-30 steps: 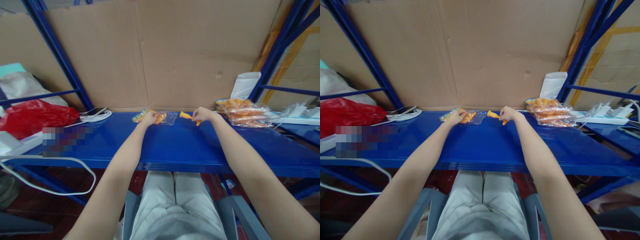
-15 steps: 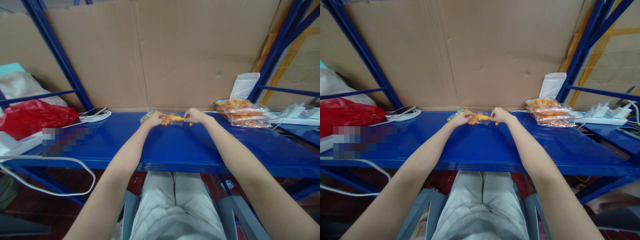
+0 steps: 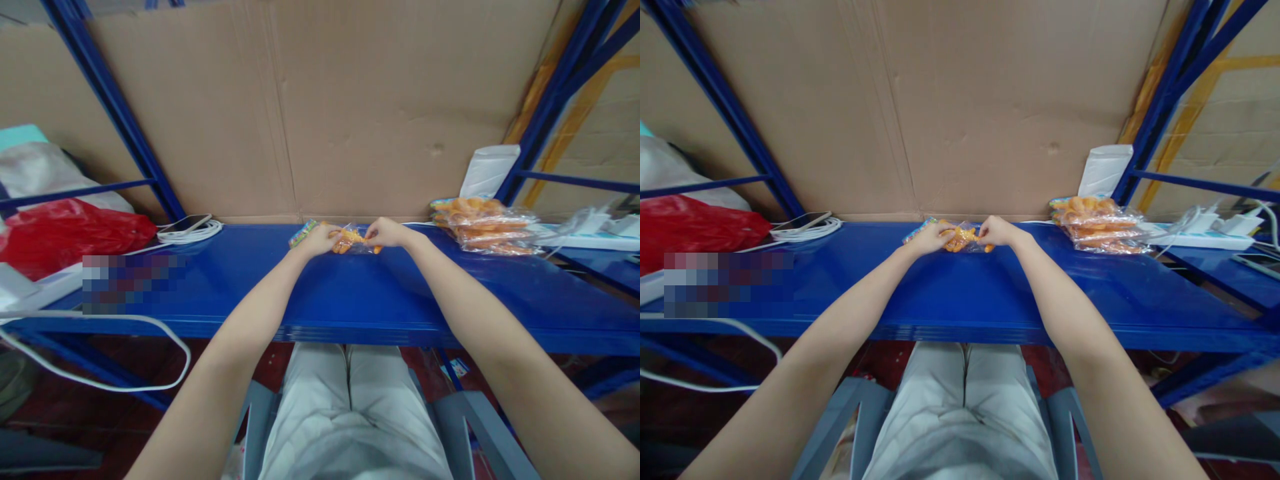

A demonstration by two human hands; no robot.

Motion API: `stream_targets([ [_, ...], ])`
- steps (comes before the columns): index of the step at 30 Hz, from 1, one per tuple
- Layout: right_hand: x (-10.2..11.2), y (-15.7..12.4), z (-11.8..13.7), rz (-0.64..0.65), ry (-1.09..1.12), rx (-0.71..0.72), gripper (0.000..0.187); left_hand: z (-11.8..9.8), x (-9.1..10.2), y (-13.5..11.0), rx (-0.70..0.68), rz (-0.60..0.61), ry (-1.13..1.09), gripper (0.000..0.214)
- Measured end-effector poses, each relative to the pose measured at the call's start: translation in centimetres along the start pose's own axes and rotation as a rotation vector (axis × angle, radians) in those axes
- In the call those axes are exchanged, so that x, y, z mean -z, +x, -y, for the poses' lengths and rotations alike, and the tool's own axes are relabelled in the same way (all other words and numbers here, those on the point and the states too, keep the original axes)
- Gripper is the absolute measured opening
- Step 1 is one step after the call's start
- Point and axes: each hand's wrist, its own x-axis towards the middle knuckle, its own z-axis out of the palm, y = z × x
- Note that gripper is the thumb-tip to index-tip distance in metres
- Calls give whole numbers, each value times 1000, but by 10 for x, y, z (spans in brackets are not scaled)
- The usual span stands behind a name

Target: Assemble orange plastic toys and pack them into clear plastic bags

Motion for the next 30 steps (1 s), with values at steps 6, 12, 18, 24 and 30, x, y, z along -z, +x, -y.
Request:
stream_targets([
  [6, 0, -3, 0, 68, 72, -41, 9, -4, -5, -1, -36, -40, 36, 30],
  [12, -2, -2, -1, 8, 122, 21, 9, -4, -5, 1, -49, -70, 19, 30],
  [18, -8, 3, 0, 3, 163, 74, 13, -8, -4, 2, -31, -156, -14, 21],
  [24, -8, 3, 3, -84, 102, 80, 15, -17, 1, -1, -39, -208, -43, 22],
  [30, 3, -2, -1, -60, 170, -54, 22, -23, 3, -3, -34, -206, -64, 23],
])
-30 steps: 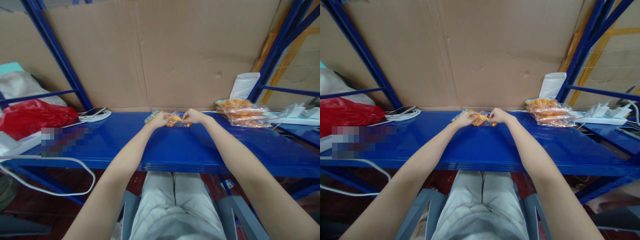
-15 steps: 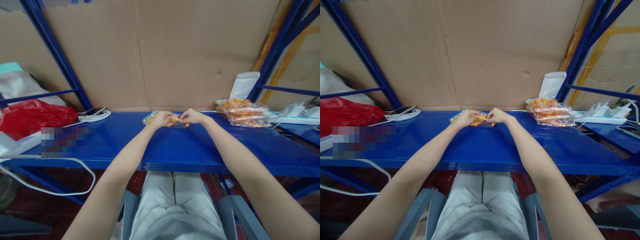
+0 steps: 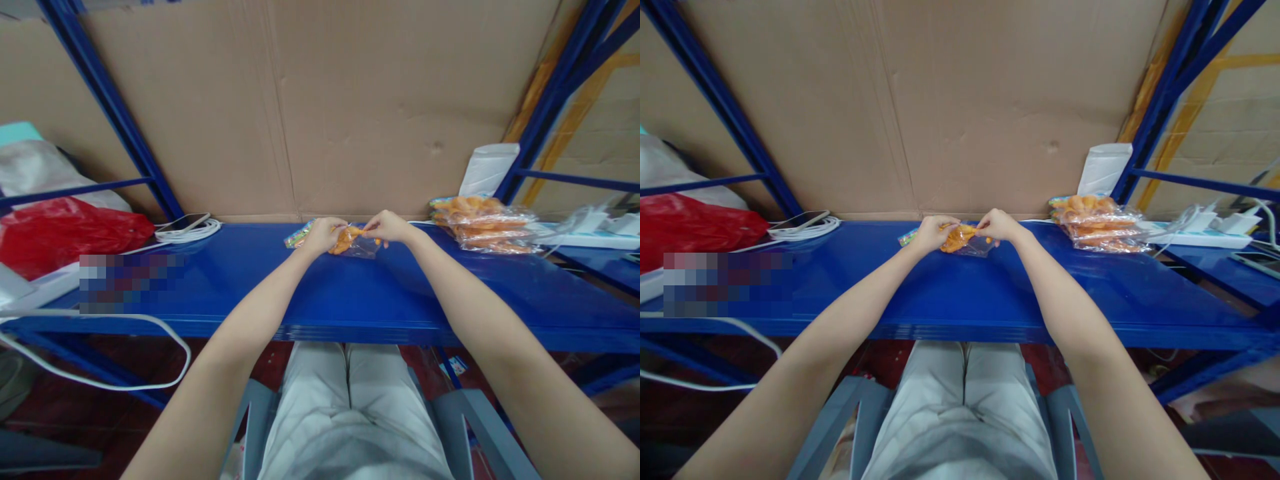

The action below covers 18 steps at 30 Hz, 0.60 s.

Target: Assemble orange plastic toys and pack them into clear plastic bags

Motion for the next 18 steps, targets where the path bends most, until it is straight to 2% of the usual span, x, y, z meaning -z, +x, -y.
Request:
stream_targets([
  [6, -14, 1, 6, 35, 153, -10, 21, -1, -2, 0, -36, -29, 11, 25],
  [10, -28, 2, 18, 41, 267, -40, 12, -2, -2, 1, -46, -27, 28, 28],
  [14, -35, 2, 24, 67, 493, -59, 7, -6, -1, 0, -45, -2, 21, 29],
  [18, -39, 2, 21, 137, 768, -35, 15, -9, 0, -1, -34, -2, 6, 28],
])
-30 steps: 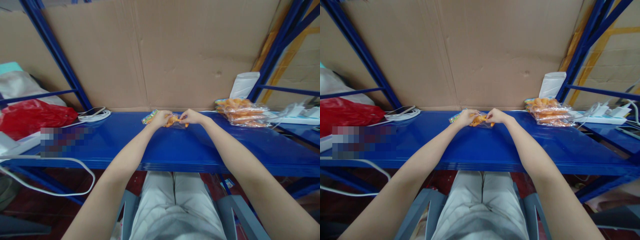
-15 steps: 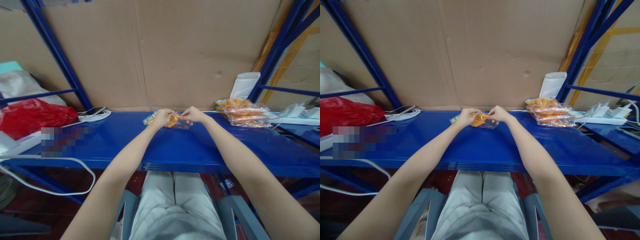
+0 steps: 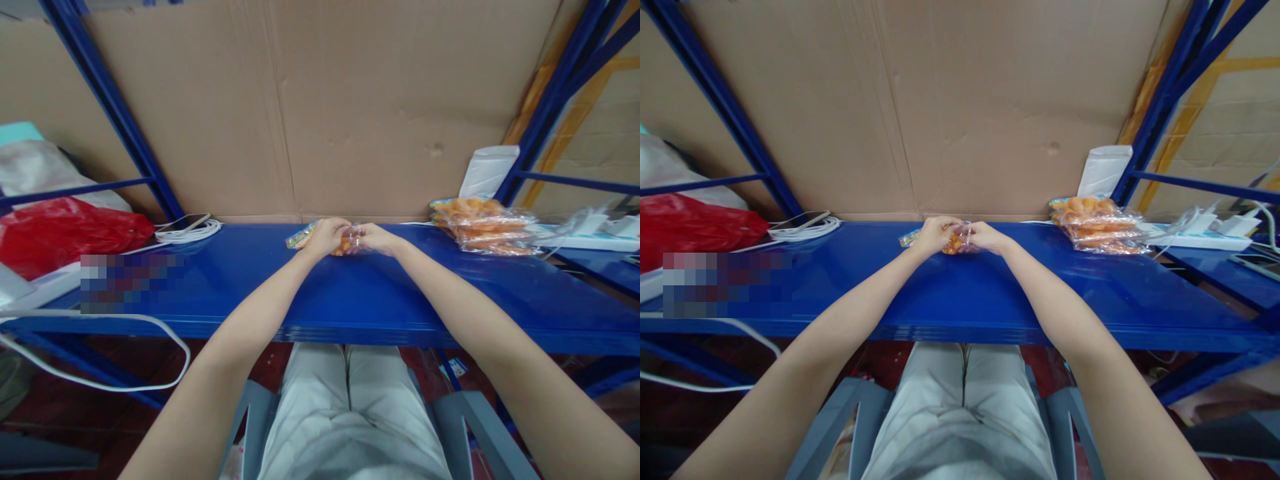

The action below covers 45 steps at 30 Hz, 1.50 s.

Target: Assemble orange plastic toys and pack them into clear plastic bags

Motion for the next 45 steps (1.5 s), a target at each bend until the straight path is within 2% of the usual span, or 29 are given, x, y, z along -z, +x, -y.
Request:
stream_targets([
  [5, 3, 3, -9, 79, 241, -6, 24, 2, 0, 1, 10, -38, 16, 27],
  [9, 7, 8, -15, 114, 297, 31, 17, 4, -2, 2, -15, -34, 20, 28],
  [13, 9, 11, -17, 85, 340, 120, 12, 4, -3, 2, -26, -61, -4, 29],
  [17, 7, 11, -16, 58, 256, 142, 11, 2, -3, 0, -9, -68, -4, 30],
  [21, 4, 10, -14, 22, 4, 150, 15, 0, -2, -2, 2, -28, -3, 30],
  [25, 3, 10, -12, 55, -201, 173, 16, -1, -4, -3, -6, -12, -3, 27],
  [30, 1, 7, -13, -8, -120, 142, 12, 0, -7, -3, -3, -26, -4, 27],
  [34, 0, 3, -12, -40, -40, 62, 9, 1, -10, -2, -4, -22, -33, 27],
  [39, -2, 4, -14, -69, -60, 54, 16, 2, -14, -1, -27, -6, -67, 25],
  [43, -4, 7, -17, -95, -106, 75, 17, 9, -6, 1, -42, -1, -84, 20],
  [45, -3, 8, -18, -84, -136, 110, 14, 16, 3, 2, 11, -15, -69, 23],
])
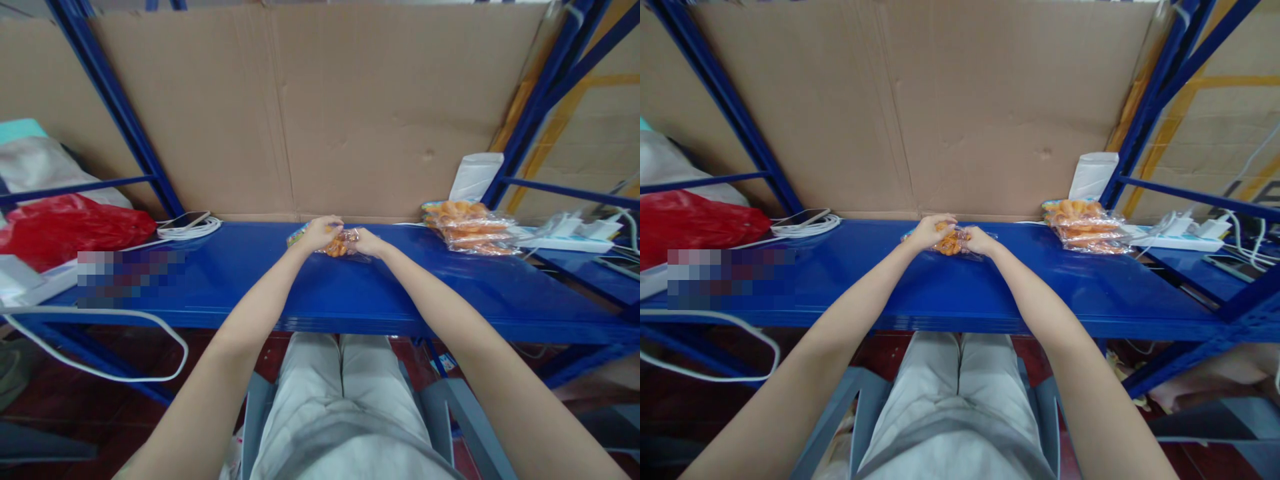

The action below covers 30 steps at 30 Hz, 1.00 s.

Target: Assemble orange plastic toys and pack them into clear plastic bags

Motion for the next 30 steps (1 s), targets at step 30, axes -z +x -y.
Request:
stream_targets([
  [30, -6, -9, 16, -160, 33, -177, 30, 47, 13, -4, 382, 95, 316, 32],
])
